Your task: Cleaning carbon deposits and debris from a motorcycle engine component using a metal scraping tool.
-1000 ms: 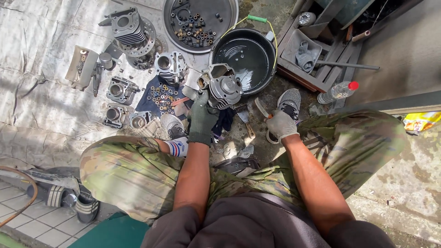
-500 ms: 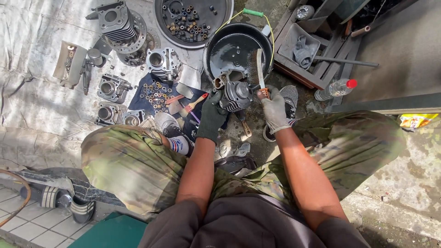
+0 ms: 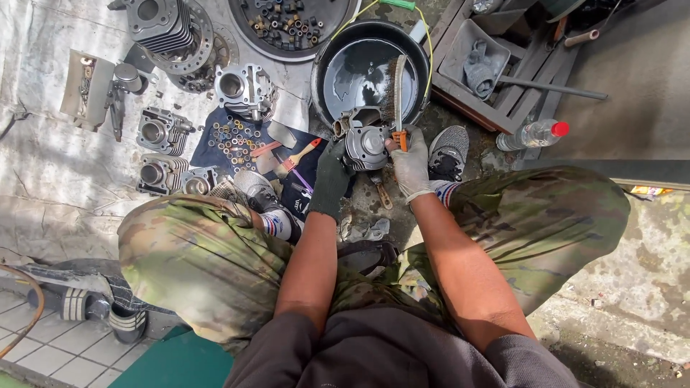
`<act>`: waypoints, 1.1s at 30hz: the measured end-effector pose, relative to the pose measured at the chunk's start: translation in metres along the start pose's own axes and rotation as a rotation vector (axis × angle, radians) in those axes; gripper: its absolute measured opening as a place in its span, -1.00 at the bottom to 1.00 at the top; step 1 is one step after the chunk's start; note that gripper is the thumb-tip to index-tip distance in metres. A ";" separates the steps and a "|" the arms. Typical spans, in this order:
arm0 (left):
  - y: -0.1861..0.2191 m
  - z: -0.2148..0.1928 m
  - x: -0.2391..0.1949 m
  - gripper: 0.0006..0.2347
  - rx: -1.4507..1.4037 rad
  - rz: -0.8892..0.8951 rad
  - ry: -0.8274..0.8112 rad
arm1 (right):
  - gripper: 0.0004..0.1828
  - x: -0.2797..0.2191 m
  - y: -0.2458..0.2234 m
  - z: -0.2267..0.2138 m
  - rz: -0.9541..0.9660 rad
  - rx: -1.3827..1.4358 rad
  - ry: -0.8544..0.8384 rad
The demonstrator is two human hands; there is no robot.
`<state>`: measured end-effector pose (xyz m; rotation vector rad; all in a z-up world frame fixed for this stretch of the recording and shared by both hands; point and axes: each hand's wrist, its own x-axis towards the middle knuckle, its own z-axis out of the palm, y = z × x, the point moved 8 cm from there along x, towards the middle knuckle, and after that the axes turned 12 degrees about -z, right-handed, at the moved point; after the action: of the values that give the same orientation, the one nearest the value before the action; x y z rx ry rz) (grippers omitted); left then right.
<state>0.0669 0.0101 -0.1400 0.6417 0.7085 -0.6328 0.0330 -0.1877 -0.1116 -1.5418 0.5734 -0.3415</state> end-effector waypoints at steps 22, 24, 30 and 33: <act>-0.001 0.017 -0.027 -0.22 -0.002 0.018 -0.012 | -0.56 -0.013 -0.027 0.030 0.128 -0.479 -0.162; 0.002 0.032 -0.047 -0.25 -0.037 0.021 0.019 | -0.56 -0.012 -0.026 0.030 0.119 -0.463 -0.149; -0.002 0.027 -0.052 -0.35 -0.024 0.114 0.045 | -0.64 -0.010 -0.019 0.008 0.067 -0.517 -0.172; -0.002 0.018 -0.032 -0.38 -0.019 0.119 0.026 | -0.68 -0.028 -0.087 -0.014 0.030 -0.715 -0.252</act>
<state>0.0530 0.0061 -0.1059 0.6702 0.6944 -0.5080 0.0154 -0.1858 -0.0212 -2.2176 0.5441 0.1055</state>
